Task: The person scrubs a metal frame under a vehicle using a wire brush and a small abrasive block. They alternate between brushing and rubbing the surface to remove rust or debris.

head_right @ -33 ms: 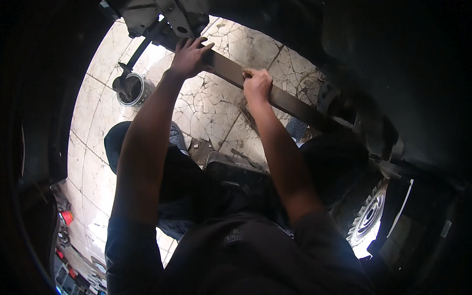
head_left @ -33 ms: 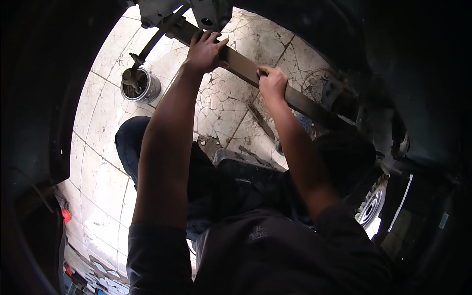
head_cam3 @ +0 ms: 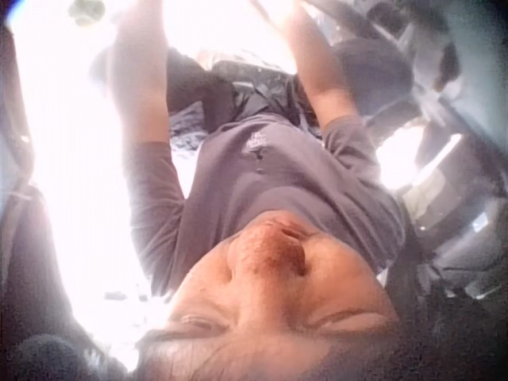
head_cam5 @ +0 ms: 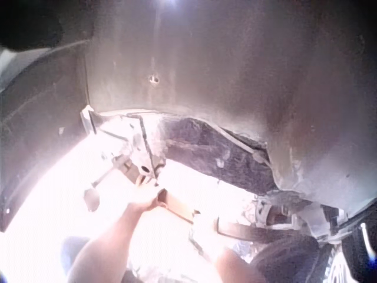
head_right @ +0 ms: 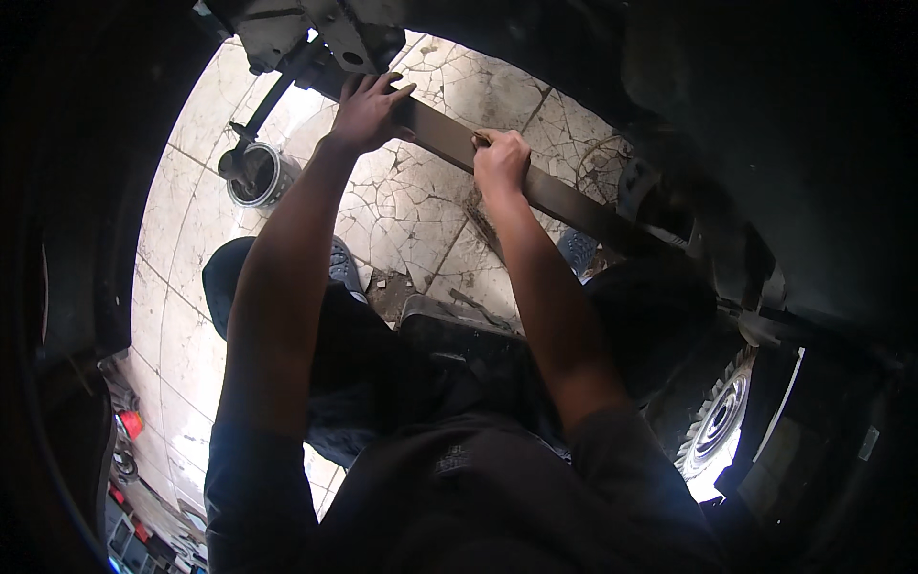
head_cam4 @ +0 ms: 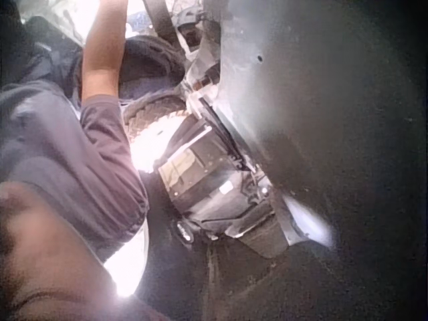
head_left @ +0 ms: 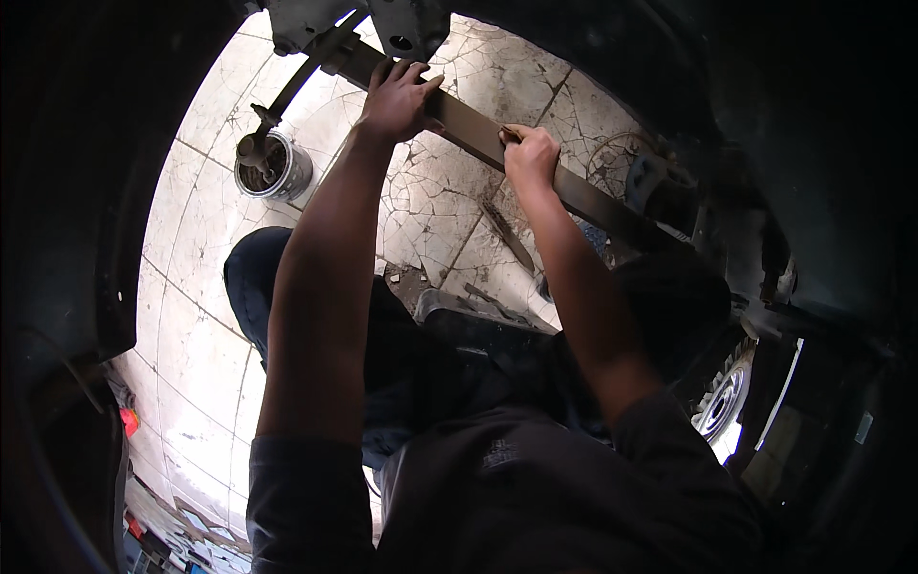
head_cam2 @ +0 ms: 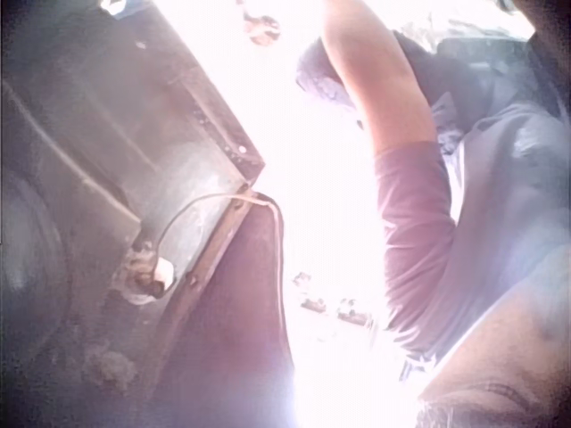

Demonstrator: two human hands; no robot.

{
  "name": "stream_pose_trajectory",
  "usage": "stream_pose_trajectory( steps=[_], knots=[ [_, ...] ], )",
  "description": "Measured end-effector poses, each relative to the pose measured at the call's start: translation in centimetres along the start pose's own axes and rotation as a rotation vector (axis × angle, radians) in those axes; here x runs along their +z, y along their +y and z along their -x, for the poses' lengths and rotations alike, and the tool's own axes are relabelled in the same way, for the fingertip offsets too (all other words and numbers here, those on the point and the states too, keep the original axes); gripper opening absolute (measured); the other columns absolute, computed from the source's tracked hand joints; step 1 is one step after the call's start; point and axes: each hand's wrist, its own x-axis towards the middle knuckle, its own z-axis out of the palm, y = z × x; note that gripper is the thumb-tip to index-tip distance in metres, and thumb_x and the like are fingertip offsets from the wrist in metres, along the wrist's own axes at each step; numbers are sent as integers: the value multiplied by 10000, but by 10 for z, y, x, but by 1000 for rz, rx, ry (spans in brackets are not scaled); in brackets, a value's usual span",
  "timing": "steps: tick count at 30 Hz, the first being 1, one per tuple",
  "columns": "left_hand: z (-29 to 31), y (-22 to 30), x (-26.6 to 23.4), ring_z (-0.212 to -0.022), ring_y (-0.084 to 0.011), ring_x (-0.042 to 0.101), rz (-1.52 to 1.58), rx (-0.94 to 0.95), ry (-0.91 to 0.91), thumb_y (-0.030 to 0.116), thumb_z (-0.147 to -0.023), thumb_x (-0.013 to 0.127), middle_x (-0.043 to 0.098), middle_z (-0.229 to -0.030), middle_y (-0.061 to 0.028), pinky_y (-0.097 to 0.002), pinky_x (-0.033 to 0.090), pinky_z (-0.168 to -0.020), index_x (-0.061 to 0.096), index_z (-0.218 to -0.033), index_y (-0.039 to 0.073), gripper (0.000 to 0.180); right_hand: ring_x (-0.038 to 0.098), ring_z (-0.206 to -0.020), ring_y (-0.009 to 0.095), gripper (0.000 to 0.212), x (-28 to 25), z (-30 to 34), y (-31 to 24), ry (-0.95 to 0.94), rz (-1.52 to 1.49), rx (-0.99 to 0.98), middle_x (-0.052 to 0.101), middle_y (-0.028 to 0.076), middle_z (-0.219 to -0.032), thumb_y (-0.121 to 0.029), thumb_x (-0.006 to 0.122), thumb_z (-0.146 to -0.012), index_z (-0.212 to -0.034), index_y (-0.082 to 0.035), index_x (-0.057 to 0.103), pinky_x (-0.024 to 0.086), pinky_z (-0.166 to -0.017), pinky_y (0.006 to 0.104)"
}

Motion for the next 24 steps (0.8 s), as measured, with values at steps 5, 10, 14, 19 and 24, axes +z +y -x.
stream_pose_trajectory(
  steps=[5, 10, 14, 19, 24],
  knots=[
    [-1, -3, -6, -1452, -271, 424, -13, -30, -40, 567, -712, 857, 472, -1558, -28, -564, 226, -1231, 540, -1507, 265, 907, 689, -914, 370, 136, 5, 13, -4, -45, -35, 44, 717, 200, -887, -109, 734, -848, -941, -88, 831, 541, -848, 440],
    [-6, -5, -7, -1446, -267, 430, -13, -31, -29, 566, -700, 867, 459, -1569, -19, -560, 226, -1232, 537, -1512, 271, 925, 685, -917, 360, 129, 5, -5, 1, -41, -33, -135, 716, 190, -899, -112, 740, -869, -958, -112, 833, 545, -860, 429],
    [-7, -1, -6, -1444, -267, 432, -15, -9, -8, 565, -695, 869, 465, -1565, -19, -559, 219, -1235, 541, -1508, 269, 925, 683, -918, 360, 141, 6, -14, 2, -50, 12, -12, 719, 189, -905, -99, 738, -858, -963, -113, 832, 542, -868, 432],
    [-3, -4, -7, -1440, -267, 435, 0, -47, -43, 569, -693, 869, 468, -1561, -22, -554, 218, -1236, 542, -1506, 275, 924, 679, -931, 364, 168, -9, 17, -15, -121, -40, 41, 713, 192, -875, -66, 723, -836, -958, -105, 831, 535, -875, 443],
    [-6, -1, -5, -1438, -274, 439, -2, -29, -10, 562, -692, 869, 466, -1559, -23, -550, 222, -1236, 545, -1500, 269, 918, 690, -908, 341, 196, -2, -11, 3, -25, 42, -88, 724, 181, -896, -24, 688, -829, -965, -73, 820, 549, -856, 419]
  ],
)
